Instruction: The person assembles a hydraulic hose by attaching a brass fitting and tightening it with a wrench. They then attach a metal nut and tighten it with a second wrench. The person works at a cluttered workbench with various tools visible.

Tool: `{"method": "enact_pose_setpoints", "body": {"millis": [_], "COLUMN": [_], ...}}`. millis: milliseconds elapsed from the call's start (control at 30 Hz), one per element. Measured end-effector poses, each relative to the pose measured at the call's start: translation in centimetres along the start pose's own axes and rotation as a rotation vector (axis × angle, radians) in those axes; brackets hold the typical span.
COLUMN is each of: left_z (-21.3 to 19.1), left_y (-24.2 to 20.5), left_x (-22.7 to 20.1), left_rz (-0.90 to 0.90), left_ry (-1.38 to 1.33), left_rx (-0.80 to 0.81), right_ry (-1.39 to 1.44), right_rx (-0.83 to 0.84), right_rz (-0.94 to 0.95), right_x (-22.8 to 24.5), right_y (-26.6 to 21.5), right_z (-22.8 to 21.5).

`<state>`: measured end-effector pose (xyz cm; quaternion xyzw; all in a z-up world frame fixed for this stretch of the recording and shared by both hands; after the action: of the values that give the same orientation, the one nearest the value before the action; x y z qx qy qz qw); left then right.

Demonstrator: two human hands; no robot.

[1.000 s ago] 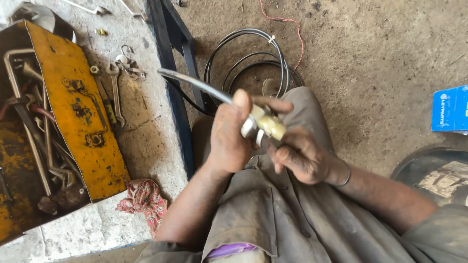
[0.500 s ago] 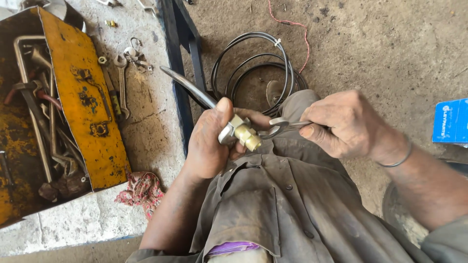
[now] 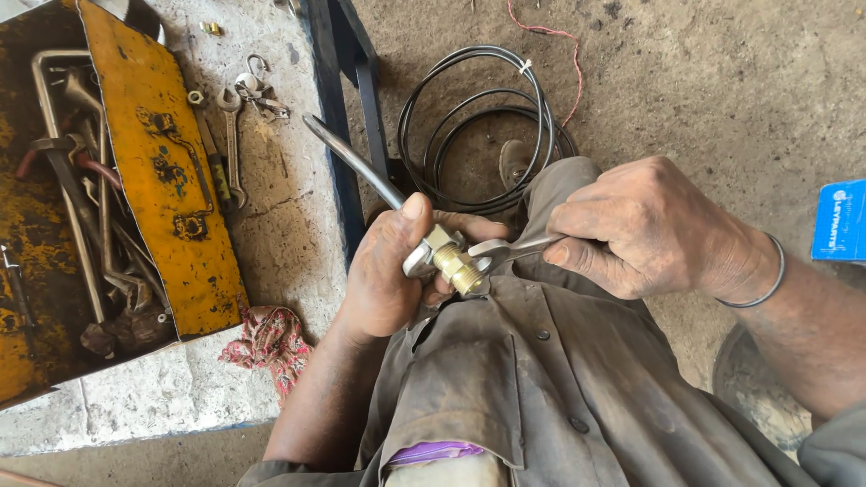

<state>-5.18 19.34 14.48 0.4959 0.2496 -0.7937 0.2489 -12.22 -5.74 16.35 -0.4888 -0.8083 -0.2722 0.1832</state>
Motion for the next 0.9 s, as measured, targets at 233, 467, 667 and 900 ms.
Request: {"method": "enact_pose_setpoints", "body": {"millis": [233,467,667,900], "left_z": [0.1,0.2,0.6,0.6], "left_y": [-0.2,-0.7,0.6,4.5], "left_x": [0.4,0.5,0.3,1.3], "left_rz": [0.026,-0.019,0.102,0.283], "left_ry": [-0.011,0.044,-0.011,-0.499], "left_rx": [0.048,0.058,0.041,0.085], "right_ry": [0.056,0.192,0.653,0.768], "right_rx": [0.053,0.035,0.160,0.078], "right_rz": [-0.001,-0.019,0.087,-0.023], "right_x": [0.1,-0.3,4.8,4.1], "right_y": [0.6,-0.5,0.4,-1.2], "right_z": [0.4,2.0,5.5,9.1]}}
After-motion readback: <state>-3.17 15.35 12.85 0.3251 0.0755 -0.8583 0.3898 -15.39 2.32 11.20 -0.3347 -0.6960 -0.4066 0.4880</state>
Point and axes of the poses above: each hand's wrist, its own y-axis towards the middle knuckle, its own z-axis out of the palm, x = y × z, the point moved 1 cm from there along y, towards the middle knuckle, and after that the axes turned 5 degrees about z, right-handed, at the moved point
